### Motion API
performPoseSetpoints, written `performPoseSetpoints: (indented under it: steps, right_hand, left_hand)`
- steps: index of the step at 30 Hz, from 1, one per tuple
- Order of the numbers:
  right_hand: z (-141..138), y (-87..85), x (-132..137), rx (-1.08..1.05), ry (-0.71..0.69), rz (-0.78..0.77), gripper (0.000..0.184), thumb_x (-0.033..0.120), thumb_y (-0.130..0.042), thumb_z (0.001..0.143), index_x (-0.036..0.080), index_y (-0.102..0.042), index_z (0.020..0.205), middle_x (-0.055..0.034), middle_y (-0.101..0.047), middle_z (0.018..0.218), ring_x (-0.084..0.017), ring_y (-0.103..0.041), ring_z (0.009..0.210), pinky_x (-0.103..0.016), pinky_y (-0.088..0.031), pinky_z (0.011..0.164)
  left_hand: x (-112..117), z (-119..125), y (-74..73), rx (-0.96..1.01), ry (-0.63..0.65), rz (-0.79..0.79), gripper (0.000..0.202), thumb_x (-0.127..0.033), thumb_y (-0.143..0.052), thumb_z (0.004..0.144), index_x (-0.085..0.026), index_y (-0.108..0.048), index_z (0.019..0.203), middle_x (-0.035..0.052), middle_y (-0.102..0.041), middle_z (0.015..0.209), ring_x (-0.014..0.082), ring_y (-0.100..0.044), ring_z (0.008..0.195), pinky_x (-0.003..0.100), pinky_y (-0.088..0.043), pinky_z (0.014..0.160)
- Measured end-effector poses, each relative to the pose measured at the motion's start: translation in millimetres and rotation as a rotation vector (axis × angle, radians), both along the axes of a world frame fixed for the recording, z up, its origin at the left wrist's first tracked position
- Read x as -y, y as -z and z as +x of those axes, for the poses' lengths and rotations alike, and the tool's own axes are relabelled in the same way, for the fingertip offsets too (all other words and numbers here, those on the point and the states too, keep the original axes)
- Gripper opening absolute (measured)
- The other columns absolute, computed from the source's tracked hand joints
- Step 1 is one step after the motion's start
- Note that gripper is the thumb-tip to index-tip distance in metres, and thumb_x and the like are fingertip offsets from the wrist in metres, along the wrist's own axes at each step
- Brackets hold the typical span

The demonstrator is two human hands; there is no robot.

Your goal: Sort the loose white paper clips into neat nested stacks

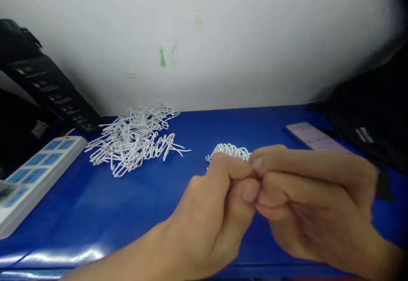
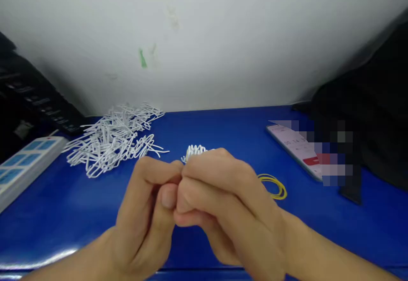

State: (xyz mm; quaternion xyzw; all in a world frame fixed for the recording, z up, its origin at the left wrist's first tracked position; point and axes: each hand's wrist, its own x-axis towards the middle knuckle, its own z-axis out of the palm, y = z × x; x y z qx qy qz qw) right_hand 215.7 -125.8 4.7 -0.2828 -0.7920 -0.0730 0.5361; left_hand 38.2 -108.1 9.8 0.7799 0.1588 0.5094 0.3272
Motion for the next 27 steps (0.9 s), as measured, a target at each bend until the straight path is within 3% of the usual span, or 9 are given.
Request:
performPoseSetpoints:
  steps: [4,8,14,18,21,27]
  right_hand:
    - [0,-8.1,-3,0.025,0.076,-0.006,0.004,0.024,-0.061,0.104,0.026,-0.063,0.102,-0.0037,-0.067,0.101,-0.019,-0.069,0.079,-0.036,-0.059,0.066]
    - [1,-8.3,-7,-0.146,0.159,-0.024,0.011,0.028,-0.062,0.103,0.025,-0.063,0.093,-0.0057,-0.063,0.097,-0.022,-0.069,0.081,-0.040,-0.059,0.070]
    - [1,-5.1,-6,-0.082,0.076,-0.053,0.010,0.030,-0.062,0.104,0.026,-0.063,0.095,-0.0029,-0.063,0.090,-0.018,-0.067,0.073,-0.036,-0.060,0.065]
    - [2,-8.1,-8,-0.046,-0.066,-0.091,0.007,0.026,-0.071,0.098,0.027,-0.064,0.098,-0.0023,-0.066,0.091,-0.018,-0.069,0.070,-0.034,-0.061,0.058]
    - [1,-8.5,-8,-0.050,-0.145,-0.073,0.017,0.019,-0.079,0.090,0.025,-0.065,0.100,-0.0026,-0.068,0.096,-0.017,-0.072,0.076,-0.031,-0.064,0.061]
    - [-4,-8.3,-4,-0.037,0.007,-0.038,0.009,0.022,-0.072,0.097,0.026,-0.065,0.101,-0.0037,-0.068,0.096,-0.018,-0.072,0.079,-0.032,-0.063,0.062]
  left_hand:
    - [1,-2,3.5,-0.037,0.098,-0.043,0.003,-0.023,-0.045,0.110,-0.023,-0.047,0.108,-0.0011,-0.058,0.080,0.0109,-0.056,0.065,0.025,-0.045,0.059]
    - [6,-3,5.7,-0.097,0.134,-0.166,0.017,-0.034,-0.046,0.111,-0.022,-0.048,0.099,-0.0003,-0.056,0.077,0.0115,-0.055,0.064,0.027,-0.046,0.061]
    - [11,2,-0.7,0.078,0.098,-0.350,0.020,-0.034,-0.040,0.114,-0.021,-0.047,0.101,-0.0006,-0.051,0.079,0.0088,-0.046,0.064,0.021,-0.041,0.054]
    - [10,5,-5.6,0.121,0.086,-0.300,0.018,-0.034,-0.043,0.113,-0.022,-0.048,0.101,0.0004,-0.052,0.082,0.0102,-0.049,0.069,0.023,-0.046,0.061]
    - [9,4,-5.3,0.114,0.044,-0.249,0.019,-0.034,-0.041,0.113,-0.022,-0.048,0.101,0.0004,-0.051,0.082,0.0114,-0.045,0.068,0.024,-0.045,0.060]
    - [9,5,1.3,0.116,0.009,-0.239,0.016,-0.031,-0.039,0.114,-0.022,-0.047,0.104,0.0001,-0.049,0.083,0.0122,-0.044,0.069,0.025,-0.042,0.061]
